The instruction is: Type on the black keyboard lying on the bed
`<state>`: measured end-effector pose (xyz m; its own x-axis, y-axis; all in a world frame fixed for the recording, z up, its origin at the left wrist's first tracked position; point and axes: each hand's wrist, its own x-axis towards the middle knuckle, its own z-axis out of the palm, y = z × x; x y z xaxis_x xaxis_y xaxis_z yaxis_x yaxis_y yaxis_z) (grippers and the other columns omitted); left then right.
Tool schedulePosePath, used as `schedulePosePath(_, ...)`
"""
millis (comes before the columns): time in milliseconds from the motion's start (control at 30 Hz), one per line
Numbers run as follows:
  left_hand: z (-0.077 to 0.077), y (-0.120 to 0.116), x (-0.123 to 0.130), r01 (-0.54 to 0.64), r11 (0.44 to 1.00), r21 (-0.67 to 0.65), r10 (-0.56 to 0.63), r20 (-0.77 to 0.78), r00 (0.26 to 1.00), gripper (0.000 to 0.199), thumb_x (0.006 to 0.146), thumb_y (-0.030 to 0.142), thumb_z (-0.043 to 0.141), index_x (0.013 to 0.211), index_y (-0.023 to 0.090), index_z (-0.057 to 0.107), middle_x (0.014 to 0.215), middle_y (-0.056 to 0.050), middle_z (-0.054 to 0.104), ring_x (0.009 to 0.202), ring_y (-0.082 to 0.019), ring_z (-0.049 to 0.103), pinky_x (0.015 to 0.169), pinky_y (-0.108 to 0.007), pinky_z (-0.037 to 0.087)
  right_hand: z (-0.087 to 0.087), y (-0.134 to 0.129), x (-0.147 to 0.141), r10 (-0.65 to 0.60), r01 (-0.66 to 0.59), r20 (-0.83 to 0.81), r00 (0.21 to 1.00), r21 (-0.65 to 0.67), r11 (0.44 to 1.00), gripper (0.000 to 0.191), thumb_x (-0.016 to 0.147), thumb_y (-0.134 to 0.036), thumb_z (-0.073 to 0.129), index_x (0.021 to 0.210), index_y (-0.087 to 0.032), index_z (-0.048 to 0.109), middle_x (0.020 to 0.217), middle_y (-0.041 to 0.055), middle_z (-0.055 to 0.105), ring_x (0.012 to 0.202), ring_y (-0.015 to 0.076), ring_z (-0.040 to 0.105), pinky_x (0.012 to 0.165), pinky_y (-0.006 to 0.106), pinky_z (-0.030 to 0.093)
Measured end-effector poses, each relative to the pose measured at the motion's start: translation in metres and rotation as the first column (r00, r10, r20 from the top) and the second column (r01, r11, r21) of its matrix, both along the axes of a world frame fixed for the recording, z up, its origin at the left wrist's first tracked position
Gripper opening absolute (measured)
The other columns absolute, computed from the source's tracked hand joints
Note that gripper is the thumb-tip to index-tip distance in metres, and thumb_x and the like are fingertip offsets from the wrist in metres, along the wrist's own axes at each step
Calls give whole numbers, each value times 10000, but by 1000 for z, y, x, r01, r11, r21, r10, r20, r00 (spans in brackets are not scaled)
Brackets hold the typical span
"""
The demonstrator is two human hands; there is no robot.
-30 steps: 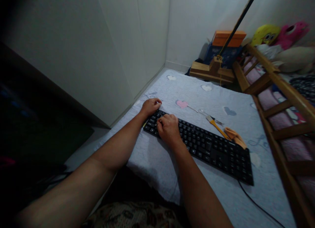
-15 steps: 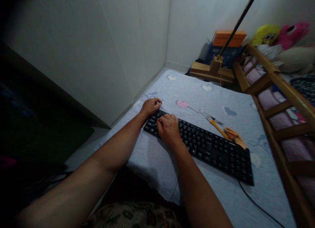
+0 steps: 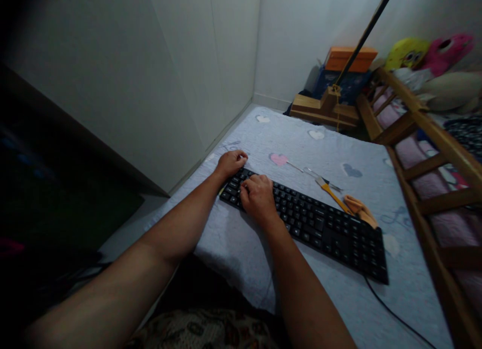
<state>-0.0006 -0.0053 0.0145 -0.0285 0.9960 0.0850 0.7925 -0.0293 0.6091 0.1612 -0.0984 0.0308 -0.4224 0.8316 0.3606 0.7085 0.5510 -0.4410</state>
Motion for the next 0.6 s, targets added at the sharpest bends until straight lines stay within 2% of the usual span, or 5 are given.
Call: schedulePosePath(600,-2,2,0,7,1000,6,-7,-1,1000,283,893,282,544,1066,199,751,901,-33,746,805,-163,644,763,-259,467,-2,1,-11,73,-74,-27,997,-61,995,177,954,-208,587,912,-220,759,990,67,727,1002,251,551,935,421,375)
